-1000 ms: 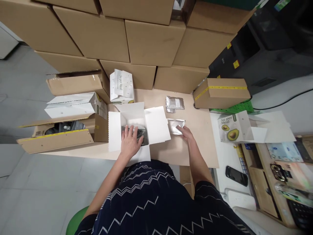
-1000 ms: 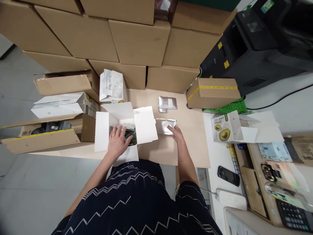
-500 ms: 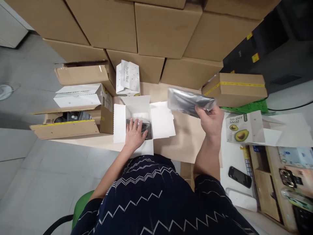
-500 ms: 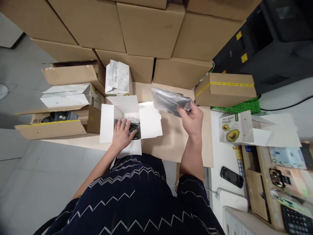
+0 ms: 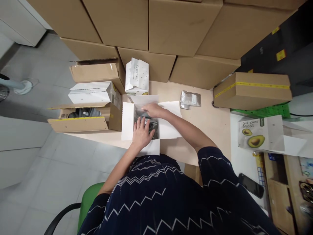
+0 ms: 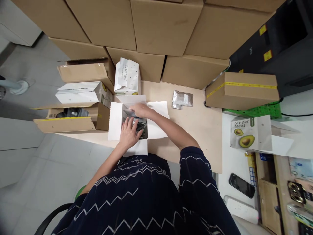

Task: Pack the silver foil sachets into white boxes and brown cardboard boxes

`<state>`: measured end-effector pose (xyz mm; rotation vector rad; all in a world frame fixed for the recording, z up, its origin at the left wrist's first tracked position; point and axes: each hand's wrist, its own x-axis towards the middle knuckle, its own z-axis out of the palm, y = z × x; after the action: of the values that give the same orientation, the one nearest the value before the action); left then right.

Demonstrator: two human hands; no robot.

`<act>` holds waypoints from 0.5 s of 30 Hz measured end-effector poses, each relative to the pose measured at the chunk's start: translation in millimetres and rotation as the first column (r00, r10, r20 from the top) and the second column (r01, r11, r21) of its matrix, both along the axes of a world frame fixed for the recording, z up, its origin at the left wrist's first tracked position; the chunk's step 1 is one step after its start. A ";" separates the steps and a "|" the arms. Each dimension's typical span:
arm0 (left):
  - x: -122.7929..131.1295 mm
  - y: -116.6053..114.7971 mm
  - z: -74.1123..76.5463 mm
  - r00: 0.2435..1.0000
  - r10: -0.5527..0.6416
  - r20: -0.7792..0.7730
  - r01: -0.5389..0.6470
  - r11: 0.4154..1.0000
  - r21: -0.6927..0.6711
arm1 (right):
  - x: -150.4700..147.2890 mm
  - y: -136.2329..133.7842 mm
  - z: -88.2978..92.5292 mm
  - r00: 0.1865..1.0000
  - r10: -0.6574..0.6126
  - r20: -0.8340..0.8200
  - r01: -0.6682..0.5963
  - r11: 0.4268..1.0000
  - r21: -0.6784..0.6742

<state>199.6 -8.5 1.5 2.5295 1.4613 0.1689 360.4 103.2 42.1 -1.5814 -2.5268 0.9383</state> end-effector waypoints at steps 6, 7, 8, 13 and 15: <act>2.0 -0.1 -1.3 1.000 0.031 0.006 -0.031 0.999 0.008 | -13.4 8.4 -19.1 0.973 0.197 0.124 -0.173 0.968 -0.180; 2.9 0.2 -1.4 0.999 0.037 0.002 -0.038 0.999 0.007 | -13.6 9.0 -20.5 0.969 0.213 0.122 -0.189 0.964 -0.185; 3.9 0.7 -1.5 0.999 0.041 -0.001 -0.041 0.999 0.004 | -13.2 9.7 -21.6 0.967 0.225 0.122 -0.200 0.961 -0.192; 6.7 5.3 -3.3 0.999 0.046 -0.017 -0.046 0.998 -0.032 | -8.3 15.0 -21.3 0.960 0.270 0.068 -0.247 0.938 -0.243; 6.1 7.0 -4.6 0.998 0.053 -0.019 -0.054 0.997 -0.049 | -9.4 15.2 -19.9 0.961 0.270 0.064 -0.246 0.935 -0.255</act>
<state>205.7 -1.5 -3.1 2.4606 1.5218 0.1177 351.0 118.3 22.2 -1.3992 -2.8351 1.2755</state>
